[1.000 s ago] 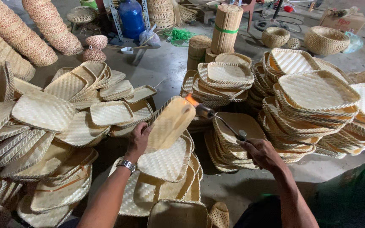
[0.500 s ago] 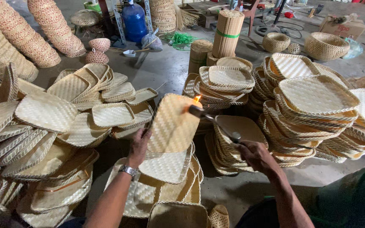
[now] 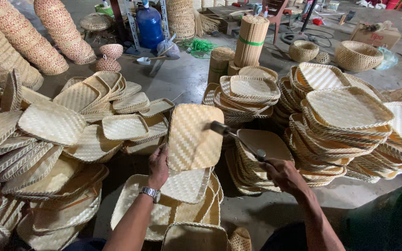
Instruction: The person uses a handheld blowtorch to apply heat to the surface of woven baskets. They pick up a basket from a stack, move the flame over the basket's surface, and then place it back down. This process is repeated for multiple baskets in a workshop setting.
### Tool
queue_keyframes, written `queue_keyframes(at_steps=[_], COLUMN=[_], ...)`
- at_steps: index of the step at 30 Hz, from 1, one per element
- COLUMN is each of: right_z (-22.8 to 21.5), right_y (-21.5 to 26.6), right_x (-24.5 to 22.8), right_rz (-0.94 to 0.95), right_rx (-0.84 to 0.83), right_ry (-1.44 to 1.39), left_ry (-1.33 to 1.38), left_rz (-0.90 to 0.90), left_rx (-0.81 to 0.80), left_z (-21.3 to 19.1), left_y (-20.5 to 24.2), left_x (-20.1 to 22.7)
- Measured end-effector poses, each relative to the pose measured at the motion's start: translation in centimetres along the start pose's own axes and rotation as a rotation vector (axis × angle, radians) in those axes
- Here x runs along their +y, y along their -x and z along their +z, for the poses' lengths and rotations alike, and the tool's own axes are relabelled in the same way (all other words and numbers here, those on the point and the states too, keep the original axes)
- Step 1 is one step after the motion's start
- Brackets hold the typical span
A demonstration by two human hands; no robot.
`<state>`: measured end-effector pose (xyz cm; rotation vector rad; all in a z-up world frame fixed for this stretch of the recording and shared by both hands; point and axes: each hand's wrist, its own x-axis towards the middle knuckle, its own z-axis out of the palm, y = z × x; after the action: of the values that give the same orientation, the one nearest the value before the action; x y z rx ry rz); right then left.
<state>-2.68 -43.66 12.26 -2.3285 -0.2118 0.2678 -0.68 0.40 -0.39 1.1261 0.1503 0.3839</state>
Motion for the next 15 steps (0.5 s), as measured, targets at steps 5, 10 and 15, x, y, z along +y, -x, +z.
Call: queue_keyframes(at_steps=[5,10,15], right_z=[0.5,0.8,1.2], right_y=[0.6,1.2,1.4], right_x=[-2.4,-4.6,-3.8], right_rz=[-0.183,-0.263,-0.330], right_rx=[-0.061,-0.037,0.022], right_ry=[0.059,0.064,0.078], left_ry=[0.031,0.229,0.367], left_rz=[-0.061,-0.059,-0.043], left_rx=[-0.031,-0.077,-0.073], left_z=[0.6,1.7,1.5], left_y=[0.4,0.2,-0.5], left_x=[-1.5,-2.3,-3.1])
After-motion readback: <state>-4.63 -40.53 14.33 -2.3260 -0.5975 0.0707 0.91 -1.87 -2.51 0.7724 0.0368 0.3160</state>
